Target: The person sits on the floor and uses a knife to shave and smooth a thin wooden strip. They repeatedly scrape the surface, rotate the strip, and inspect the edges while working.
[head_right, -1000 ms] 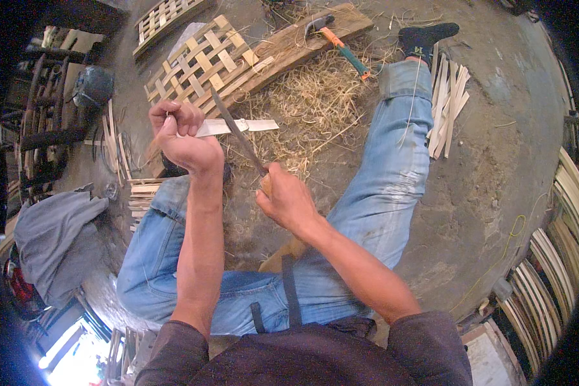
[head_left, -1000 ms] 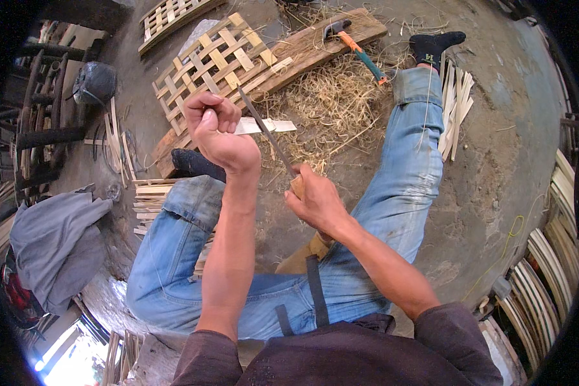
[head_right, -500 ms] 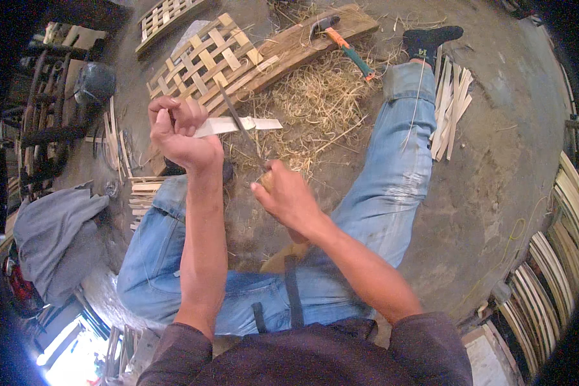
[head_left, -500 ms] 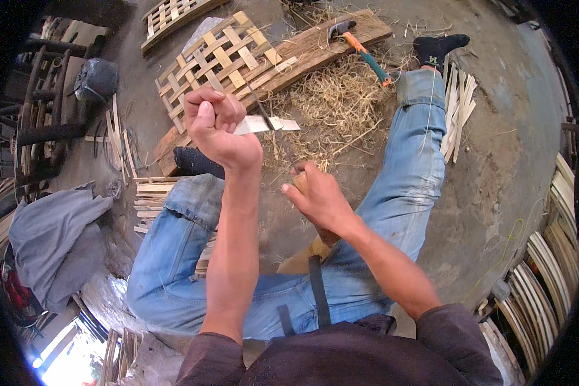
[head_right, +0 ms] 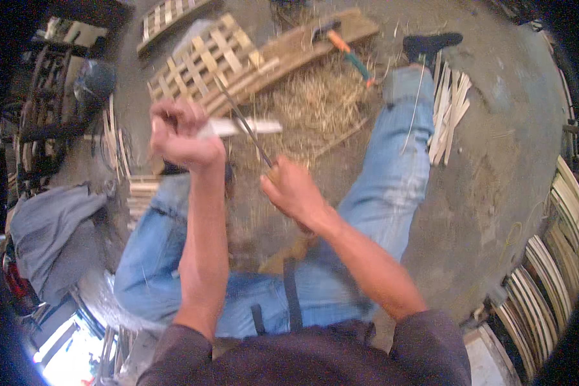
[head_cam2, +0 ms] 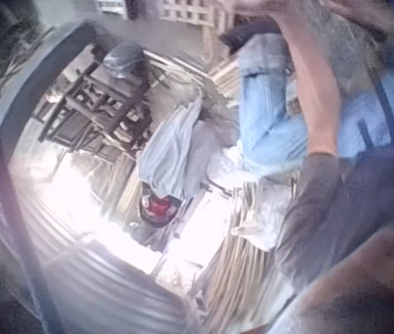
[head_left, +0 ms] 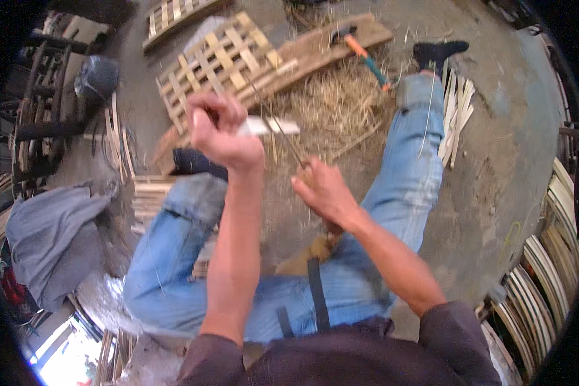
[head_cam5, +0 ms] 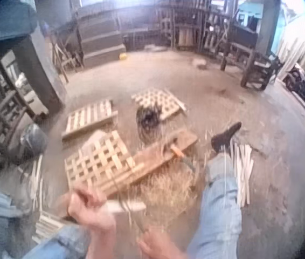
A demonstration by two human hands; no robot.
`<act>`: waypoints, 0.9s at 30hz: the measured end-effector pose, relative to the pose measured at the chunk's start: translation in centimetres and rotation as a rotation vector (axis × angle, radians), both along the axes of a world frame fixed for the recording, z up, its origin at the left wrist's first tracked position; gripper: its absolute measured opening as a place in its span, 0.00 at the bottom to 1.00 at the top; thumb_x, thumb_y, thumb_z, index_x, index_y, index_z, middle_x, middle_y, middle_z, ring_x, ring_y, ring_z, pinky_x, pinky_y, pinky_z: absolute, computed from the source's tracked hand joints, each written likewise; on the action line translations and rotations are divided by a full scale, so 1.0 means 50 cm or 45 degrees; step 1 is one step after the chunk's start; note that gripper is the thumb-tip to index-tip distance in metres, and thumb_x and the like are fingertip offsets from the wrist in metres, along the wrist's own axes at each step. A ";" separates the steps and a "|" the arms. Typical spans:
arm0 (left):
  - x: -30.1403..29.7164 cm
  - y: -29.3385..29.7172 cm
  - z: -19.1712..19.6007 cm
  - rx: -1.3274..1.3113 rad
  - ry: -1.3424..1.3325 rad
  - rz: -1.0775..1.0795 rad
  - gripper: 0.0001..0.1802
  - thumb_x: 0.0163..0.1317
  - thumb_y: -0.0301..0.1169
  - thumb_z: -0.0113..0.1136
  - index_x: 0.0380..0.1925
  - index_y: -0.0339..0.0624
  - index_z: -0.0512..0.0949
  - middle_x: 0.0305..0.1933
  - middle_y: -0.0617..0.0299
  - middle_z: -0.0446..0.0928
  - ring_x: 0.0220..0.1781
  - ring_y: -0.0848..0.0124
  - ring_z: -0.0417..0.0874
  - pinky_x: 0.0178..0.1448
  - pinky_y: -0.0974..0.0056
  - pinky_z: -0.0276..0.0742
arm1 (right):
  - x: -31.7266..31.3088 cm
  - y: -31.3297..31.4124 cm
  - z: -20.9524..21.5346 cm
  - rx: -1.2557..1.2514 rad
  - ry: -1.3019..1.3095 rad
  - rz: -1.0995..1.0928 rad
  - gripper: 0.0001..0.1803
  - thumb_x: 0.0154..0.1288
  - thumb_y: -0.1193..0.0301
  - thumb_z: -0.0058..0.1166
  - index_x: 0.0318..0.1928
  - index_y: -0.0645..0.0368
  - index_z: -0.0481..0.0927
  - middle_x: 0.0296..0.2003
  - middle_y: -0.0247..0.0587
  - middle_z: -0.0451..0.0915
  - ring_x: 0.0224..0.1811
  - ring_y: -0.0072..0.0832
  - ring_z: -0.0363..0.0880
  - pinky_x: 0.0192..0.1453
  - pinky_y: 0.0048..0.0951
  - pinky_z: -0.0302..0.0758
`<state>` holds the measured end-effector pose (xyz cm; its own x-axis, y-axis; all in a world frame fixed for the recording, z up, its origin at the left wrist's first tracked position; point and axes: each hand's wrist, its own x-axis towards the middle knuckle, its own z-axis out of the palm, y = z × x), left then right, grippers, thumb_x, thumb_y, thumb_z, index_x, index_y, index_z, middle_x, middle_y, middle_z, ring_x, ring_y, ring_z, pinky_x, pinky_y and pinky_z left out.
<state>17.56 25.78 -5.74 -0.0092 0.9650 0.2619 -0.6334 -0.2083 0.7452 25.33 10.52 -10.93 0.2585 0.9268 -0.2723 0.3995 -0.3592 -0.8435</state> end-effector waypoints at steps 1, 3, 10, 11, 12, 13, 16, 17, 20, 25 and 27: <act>0.015 0.009 0.017 -0.026 0.023 0.045 0.14 0.63 0.40 0.38 0.27 0.41 0.64 0.14 0.71 0.51 0.15 0.81 0.47 0.20 0.71 0.43 | 0.003 0.002 -0.001 -0.071 0.015 0.034 0.22 0.59 0.64 0.56 0.47 0.69 0.72 0.31 0.64 0.79 0.38 0.57 0.78 0.43 0.46 0.75; -0.003 -0.013 -0.005 0.014 0.103 0.035 0.14 0.64 0.39 0.38 0.27 0.41 0.64 0.15 0.70 0.51 0.15 0.81 0.49 0.20 0.71 0.44 | 0.007 0.002 -0.002 -0.212 0.045 0.102 0.23 0.58 0.63 0.57 0.47 0.69 0.72 0.32 0.64 0.79 0.38 0.56 0.79 0.43 0.46 0.75; -0.015 0.005 -0.007 0.033 0.102 0.008 0.17 0.64 0.45 0.43 0.29 0.43 0.68 0.17 0.72 0.52 0.16 0.81 0.51 0.21 0.72 0.46 | 0.006 -0.015 -0.035 -0.041 0.047 0.054 0.28 0.58 0.59 0.59 0.49 0.69 0.69 0.34 0.59 0.79 0.39 0.48 0.80 0.43 0.40 0.75; -0.009 0.010 -0.009 0.080 0.089 -0.006 0.17 0.63 0.46 0.45 0.30 0.43 0.69 0.17 0.72 0.53 0.17 0.81 0.51 0.21 0.72 0.47 | 0.012 -0.016 -0.038 -0.018 0.085 0.036 0.29 0.58 0.58 0.59 0.49 0.69 0.69 0.34 0.58 0.78 0.38 0.46 0.80 0.44 0.39 0.74; 0.000 0.016 -0.011 0.128 0.076 -0.019 0.17 0.63 0.46 0.46 0.31 0.43 0.69 0.17 0.72 0.53 0.17 0.81 0.52 0.22 0.73 0.47 | 0.016 -0.021 -0.047 0.004 0.123 0.018 0.29 0.58 0.57 0.60 0.50 0.68 0.69 0.34 0.57 0.78 0.38 0.44 0.80 0.44 0.38 0.74; 0.006 0.014 -0.011 0.161 0.075 -0.033 0.17 0.62 0.46 0.47 0.31 0.42 0.69 0.18 0.72 0.53 0.18 0.81 0.53 0.22 0.73 0.48 | 0.012 -0.029 -0.051 0.013 0.174 0.000 0.30 0.58 0.56 0.60 0.50 0.68 0.69 0.34 0.56 0.78 0.38 0.42 0.80 0.44 0.38 0.74; 0.027 -0.003 -0.003 0.152 0.167 -0.062 0.16 0.59 0.43 0.49 0.32 0.39 0.68 0.20 0.71 0.57 0.21 0.82 0.55 0.24 0.73 0.51 | 0.007 -0.042 -0.051 0.014 0.273 -0.145 0.30 0.56 0.57 0.62 0.51 0.66 0.69 0.33 0.53 0.78 0.39 0.38 0.79 0.44 0.36 0.74; 0.030 -0.007 0.000 0.152 0.202 -0.065 0.16 0.58 0.42 0.49 0.32 0.38 0.68 0.21 0.70 0.58 0.21 0.82 0.55 0.25 0.73 0.51 | 0.002 -0.036 -0.029 -0.048 0.252 -0.151 0.30 0.56 0.57 0.63 0.51 0.66 0.69 0.33 0.53 0.78 0.38 0.38 0.79 0.44 0.36 0.74; 0.039 -0.005 -0.001 0.135 0.228 0.009 0.15 0.56 0.40 0.50 0.31 0.38 0.68 0.21 0.69 0.59 0.21 0.82 0.56 0.23 0.74 0.50 | -0.014 -0.017 0.035 -0.116 0.210 -0.124 0.31 0.54 0.58 0.65 0.51 0.65 0.70 0.32 0.53 0.79 0.37 0.41 0.80 0.43 0.37 0.75; 0.042 -0.004 0.002 0.116 0.282 0.093 0.13 0.58 0.39 0.48 0.27 0.38 0.68 0.20 0.69 0.60 0.19 0.82 0.55 0.22 0.74 0.48 | -0.020 0.011 0.014 -0.014 0.030 -0.090 0.31 0.51 0.60 0.66 0.50 0.66 0.71 0.32 0.59 0.80 0.36 0.52 0.80 0.42 0.41 0.75; 0.034 0.000 0.002 0.151 0.301 0.111 0.14 0.60 0.39 0.46 0.26 0.39 0.67 0.19 0.69 0.59 0.18 0.82 0.54 0.21 0.73 0.48 | -0.016 0.016 0.031 0.072 0.090 -0.070 0.29 0.53 0.62 0.65 0.50 0.66 0.71 0.33 0.61 0.79 0.37 0.55 0.80 0.42 0.43 0.75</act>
<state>19.27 25.78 -5.64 -0.0160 0.9258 0.3777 -0.4205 -0.3490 0.8375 24.54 11.32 -9.36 0.2914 0.9262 -0.2392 0.3196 -0.3299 -0.8883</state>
